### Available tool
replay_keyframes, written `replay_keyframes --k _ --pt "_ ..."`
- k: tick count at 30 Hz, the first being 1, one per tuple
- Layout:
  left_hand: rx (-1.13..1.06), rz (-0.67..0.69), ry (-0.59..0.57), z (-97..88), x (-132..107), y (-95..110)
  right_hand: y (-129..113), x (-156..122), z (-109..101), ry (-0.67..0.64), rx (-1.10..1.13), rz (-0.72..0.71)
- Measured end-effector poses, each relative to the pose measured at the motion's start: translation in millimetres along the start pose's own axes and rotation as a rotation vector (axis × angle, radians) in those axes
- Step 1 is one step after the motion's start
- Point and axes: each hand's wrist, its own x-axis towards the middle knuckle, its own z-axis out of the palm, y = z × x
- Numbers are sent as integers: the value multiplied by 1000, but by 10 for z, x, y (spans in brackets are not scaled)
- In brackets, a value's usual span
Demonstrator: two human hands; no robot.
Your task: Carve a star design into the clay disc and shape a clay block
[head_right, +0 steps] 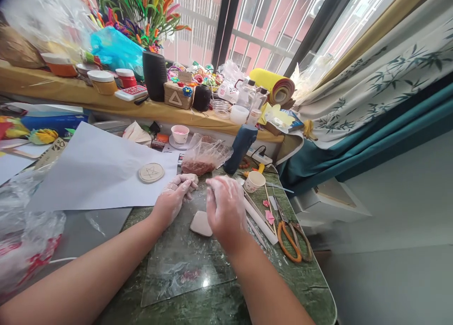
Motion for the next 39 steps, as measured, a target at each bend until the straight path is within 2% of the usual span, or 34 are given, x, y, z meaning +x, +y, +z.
replay_keyframes --k 2,3,7,8,11,16,20,23,29,33,36,39 --pt "-48 31 32 -8 -7 -9 -13 74 193 54 -83 22" --pt "-74 53 56 -19 -5 -18 -30 57 306 30 -117 33" --pt "-170 107 210 -83 36 -45 -69 -122 655 -201 -174 -15" --pt "-202 100 248 -99 53 -44 -56 -138 687 -202 -171 -12" --pt "-286 64 322 -124 104 -29 11 -82 696 -99 -162 66" --pt "-306 49 335 -118 121 -5 67 25 748 -262 -177 4" --pt "-263 43 315 -117 105 -11 83 59 831 -256 -153 61" --pt "-228 30 319 -123 104 -18 111 63 863 -280 -135 36" --pt "-245 27 312 -130 120 -30 208 50 788 -224 -60 79" --pt "-184 54 259 -112 90 -18 185 31 525 -192 36 186" --pt "-139 75 182 -69 33 -19 132 -170 281 -331 58 246" --pt "-84 78 62 -19 -19 -44 102 -504 148 -452 -93 221"
